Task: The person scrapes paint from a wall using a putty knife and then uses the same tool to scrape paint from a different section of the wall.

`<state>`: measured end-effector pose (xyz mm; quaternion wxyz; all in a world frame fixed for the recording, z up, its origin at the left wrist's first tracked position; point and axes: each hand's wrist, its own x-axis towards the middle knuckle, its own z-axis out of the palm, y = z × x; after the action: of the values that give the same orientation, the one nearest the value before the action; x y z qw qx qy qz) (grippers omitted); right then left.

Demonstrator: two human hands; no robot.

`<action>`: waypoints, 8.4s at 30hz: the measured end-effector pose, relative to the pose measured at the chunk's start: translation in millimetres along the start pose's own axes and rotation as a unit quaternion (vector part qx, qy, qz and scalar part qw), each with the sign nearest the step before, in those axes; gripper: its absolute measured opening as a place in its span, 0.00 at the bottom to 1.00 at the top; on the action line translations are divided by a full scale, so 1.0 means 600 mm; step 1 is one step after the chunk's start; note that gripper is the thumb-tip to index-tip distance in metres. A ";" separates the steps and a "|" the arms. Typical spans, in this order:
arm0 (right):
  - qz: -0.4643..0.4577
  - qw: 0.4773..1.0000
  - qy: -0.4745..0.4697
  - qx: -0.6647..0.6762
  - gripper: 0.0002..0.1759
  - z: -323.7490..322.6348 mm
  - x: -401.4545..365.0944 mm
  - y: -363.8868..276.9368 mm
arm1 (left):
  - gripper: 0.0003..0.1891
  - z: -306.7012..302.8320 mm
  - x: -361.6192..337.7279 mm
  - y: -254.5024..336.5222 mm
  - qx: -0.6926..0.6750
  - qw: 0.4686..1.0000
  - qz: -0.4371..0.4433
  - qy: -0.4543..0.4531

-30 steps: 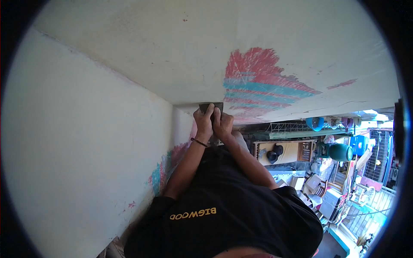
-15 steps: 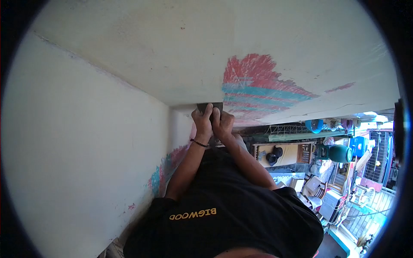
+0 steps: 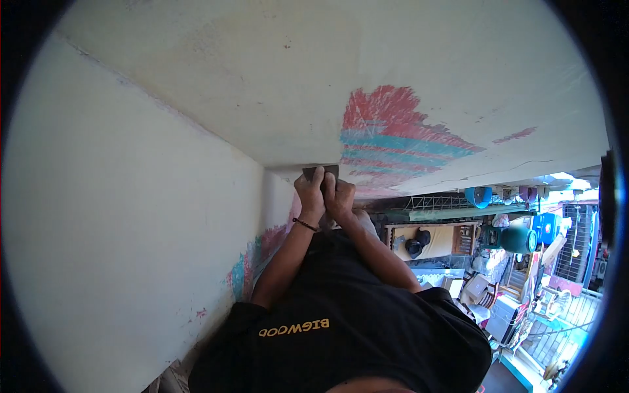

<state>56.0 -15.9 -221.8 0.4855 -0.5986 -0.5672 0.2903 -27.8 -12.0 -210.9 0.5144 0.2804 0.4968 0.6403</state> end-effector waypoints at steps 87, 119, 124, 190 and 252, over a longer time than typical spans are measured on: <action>-0.053 0.997 0.031 -0.045 0.33 -0.020 0.010 -0.031 | 0.14 0.046 -0.011 0.034 -0.061 0.995 0.041 0.065; -0.049 0.998 0.032 -0.027 0.31 -0.051 0.026 -0.106 | 0.12 0.051 -0.015 0.082 -0.051 0.998 0.001 0.023; -0.057 0.997 0.034 -0.026 0.32 -0.051 0.034 -0.107 | 0.13 0.067 -0.014 0.093 -0.029 0.996 0.062 0.048; -0.075 0.996 0.048 -0.001 0.27 -0.068 0.054 -0.166 | 0.13 0.088 -0.021 0.157 -0.033 0.998 0.035 0.041; -0.041 0.999 -0.016 0.014 0.19 -0.099 0.062 -0.220 | 0.12 0.111 -0.039 0.202 -0.090 0.995 -0.001 0.049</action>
<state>63.8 -10.1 -72.6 0.4967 -0.5630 -0.5948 0.2873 -8.6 -8.4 -72.3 0.5131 0.2006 0.4622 0.6949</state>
